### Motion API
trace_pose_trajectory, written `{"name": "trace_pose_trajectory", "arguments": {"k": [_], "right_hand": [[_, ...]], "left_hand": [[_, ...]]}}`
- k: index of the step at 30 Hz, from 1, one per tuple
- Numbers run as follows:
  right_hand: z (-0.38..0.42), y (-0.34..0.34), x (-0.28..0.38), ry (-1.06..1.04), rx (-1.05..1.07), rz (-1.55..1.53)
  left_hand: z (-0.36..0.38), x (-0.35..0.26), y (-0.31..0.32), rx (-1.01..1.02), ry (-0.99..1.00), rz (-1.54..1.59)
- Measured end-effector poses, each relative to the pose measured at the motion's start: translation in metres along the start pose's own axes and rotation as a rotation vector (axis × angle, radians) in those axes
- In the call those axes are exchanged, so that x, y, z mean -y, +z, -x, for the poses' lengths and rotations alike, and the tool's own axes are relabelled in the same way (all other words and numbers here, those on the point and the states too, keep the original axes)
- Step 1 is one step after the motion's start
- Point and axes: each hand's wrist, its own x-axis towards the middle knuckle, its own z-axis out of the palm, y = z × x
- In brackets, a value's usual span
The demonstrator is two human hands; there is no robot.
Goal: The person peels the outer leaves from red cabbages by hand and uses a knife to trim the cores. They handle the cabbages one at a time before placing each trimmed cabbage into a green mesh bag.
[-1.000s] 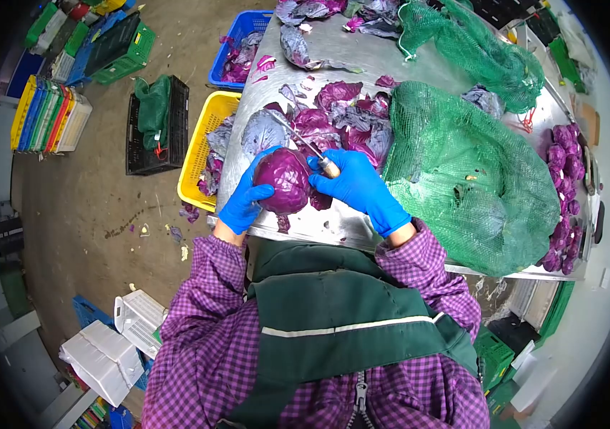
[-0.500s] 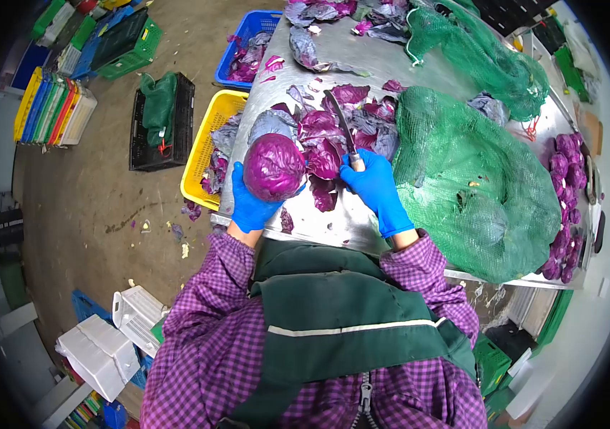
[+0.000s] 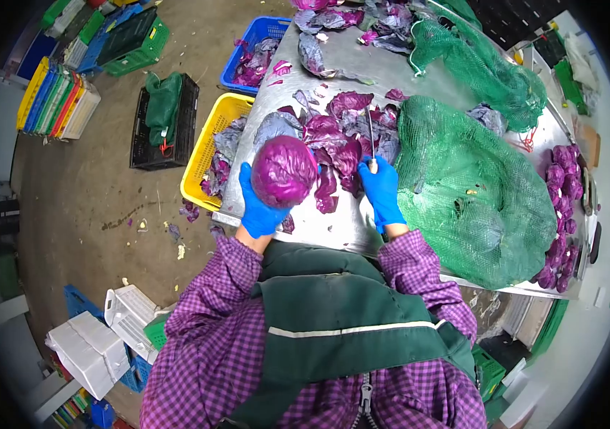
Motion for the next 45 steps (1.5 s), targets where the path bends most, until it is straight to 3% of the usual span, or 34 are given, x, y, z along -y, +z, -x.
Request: {"name": "trace_pose_trajectory", "arguments": {"k": [4,6,8,10,12,14,15,16,18,19,23,26,33,38,41,45], "right_hand": [[0.037,-0.009,0.077,0.402,0.578,-0.892],[0.047,-0.003,0.079,0.375,0.705,-0.900],[0.051,-0.008,0.087,0.327,0.570,-0.830],[0.049,-0.012,0.088,0.105,0.412,-0.701],[0.054,-0.013,0.092,0.096,0.398,-0.676],[0.058,-0.007,0.090,-0.114,0.386,-0.551],[0.057,-0.002,0.084,-0.176,0.372,-0.502],[0.058,-0.001,0.082,-0.175,0.371,-0.503],[0.060,0.002,0.081,-0.473,0.127,-0.076],[0.062,-0.003,0.084,-0.379,0.220,0.036],[0.065,0.003,0.083,-0.349,0.211,0.224],[0.062,0.006,0.083,-0.422,0.150,0.188],[0.053,0.016,0.070,-0.328,0.198,0.213],[0.048,0.025,0.039,-0.476,0.065,0.186],[0.048,0.026,0.040,-0.336,0.105,0.126],[0.047,0.028,0.027,-0.368,0.110,0.145]], "left_hand": [[0.007,-0.003,0.019,-0.051,0.136,-0.240],[0.006,0.000,0.010,-0.068,0.118,-0.429],[0.008,-0.007,0.007,-0.070,0.120,-0.513],[0.008,-0.016,0.028,0.175,0.370,-1.039],[0.013,-0.016,0.032,0.165,0.282,-0.993],[0.010,-0.018,0.020,0.081,0.242,-1.002],[0.012,-0.015,0.016,0.051,0.231,-0.814],[0.012,-0.013,0.006,0.052,0.229,-0.815],[0.010,-0.011,-0.011,-0.086,0.125,-0.331],[0.010,-0.008,-0.014,-0.102,0.152,-0.261],[0.006,-0.003,-0.020,-0.067,0.187,-0.342],[0.005,0.001,-0.016,-0.079,0.205,-0.401],[0.001,0.010,-0.012,-0.076,0.264,-0.480],[0.006,0.010,-0.016,-0.056,0.286,-0.504],[0.006,0.014,-0.017,-0.058,0.318,-0.551],[0.013,0.019,-0.018,-0.117,0.263,-0.468]]}}
